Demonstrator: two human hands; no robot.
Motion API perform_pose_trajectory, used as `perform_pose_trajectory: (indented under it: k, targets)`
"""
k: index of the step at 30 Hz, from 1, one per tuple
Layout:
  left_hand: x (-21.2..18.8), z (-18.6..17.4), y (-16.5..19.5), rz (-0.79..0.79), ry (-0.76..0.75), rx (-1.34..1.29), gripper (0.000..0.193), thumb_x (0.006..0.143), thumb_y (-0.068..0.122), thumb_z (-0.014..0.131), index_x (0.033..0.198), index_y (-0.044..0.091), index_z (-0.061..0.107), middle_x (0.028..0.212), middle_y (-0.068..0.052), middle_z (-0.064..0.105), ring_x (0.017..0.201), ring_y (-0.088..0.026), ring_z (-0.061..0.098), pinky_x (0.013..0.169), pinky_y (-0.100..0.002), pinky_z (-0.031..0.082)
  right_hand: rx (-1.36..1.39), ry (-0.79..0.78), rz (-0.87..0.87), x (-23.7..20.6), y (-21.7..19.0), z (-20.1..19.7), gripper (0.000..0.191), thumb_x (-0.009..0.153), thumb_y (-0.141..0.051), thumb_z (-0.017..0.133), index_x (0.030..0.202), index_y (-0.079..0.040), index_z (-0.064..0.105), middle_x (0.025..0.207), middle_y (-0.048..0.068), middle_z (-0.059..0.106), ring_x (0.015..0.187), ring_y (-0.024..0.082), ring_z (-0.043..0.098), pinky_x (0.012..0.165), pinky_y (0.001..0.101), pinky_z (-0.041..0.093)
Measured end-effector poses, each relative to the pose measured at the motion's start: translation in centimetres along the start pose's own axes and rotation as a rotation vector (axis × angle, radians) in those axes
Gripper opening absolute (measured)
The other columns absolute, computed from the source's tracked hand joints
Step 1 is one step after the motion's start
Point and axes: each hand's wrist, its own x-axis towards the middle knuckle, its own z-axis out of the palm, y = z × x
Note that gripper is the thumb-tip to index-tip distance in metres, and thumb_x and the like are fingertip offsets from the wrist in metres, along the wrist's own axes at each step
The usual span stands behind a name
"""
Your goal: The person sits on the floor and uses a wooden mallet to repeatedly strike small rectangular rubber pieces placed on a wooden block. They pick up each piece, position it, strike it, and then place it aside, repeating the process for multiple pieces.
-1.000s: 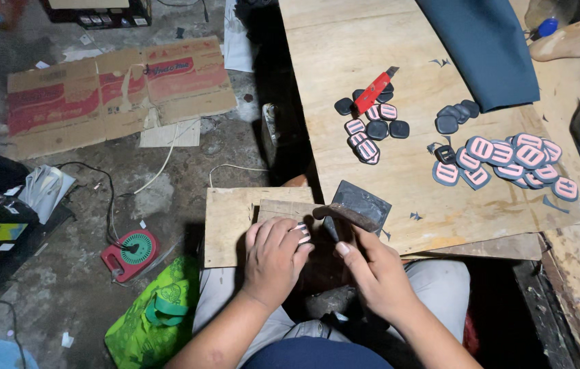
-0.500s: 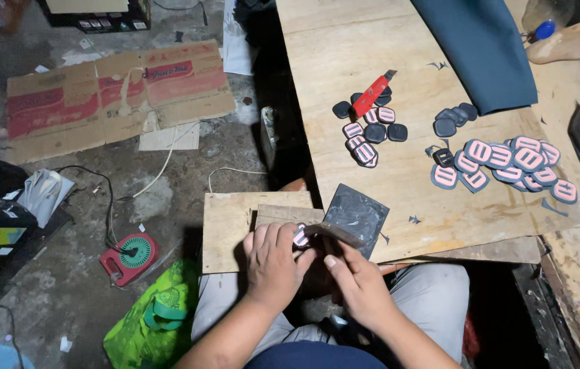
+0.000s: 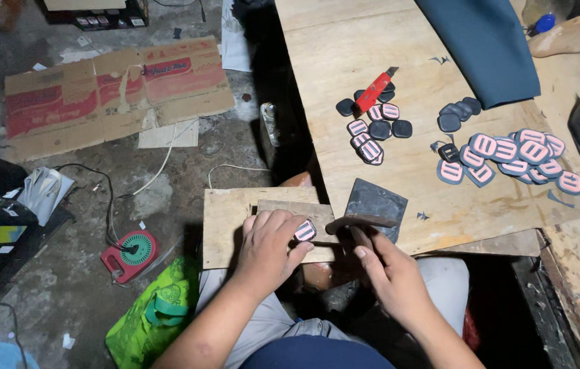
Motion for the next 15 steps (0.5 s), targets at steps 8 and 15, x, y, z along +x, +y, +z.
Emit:
perform_pose_trajectory:
  k: [8, 15]
  targets:
    - [0.2, 0.2, -0.3, 0.039, -0.003, 0.018, 0.044, 0.076, 0.021, 0.078, 0.117, 0.008, 0.066, 0.103, -0.008, 0.061, 0.103, -0.031, 0.055, 0.092, -0.044, 0.039, 0.053, -0.038, 0.076, -1.0, -0.7, -0.4, 0.036, 0.096, -0.023, 0.062, 0.129, -0.010, 0.064, 0.089, 0.011, 0.078, 0.081, 0.015, 0.069, 0.077, 0.0289, 0.056]
    - [0.0, 1.1, -0.4, 0.010, -0.006, -0.068, 0.030, 0.075, 0.017, 0.080, 0.104, 0.011, 0.071, 0.099, -0.006, 0.063, 0.102, -0.029, 0.057, 0.089, -0.043, 0.040, 0.103, 0.122, -0.272, -0.3, -1.1, 1.7, 0.036, 0.099, -0.019, 0.061, 0.132, -0.004, 0.060, 0.105, 0.013, 0.076, 0.094, 0.019, 0.071, 0.083, 0.0306, 0.055]
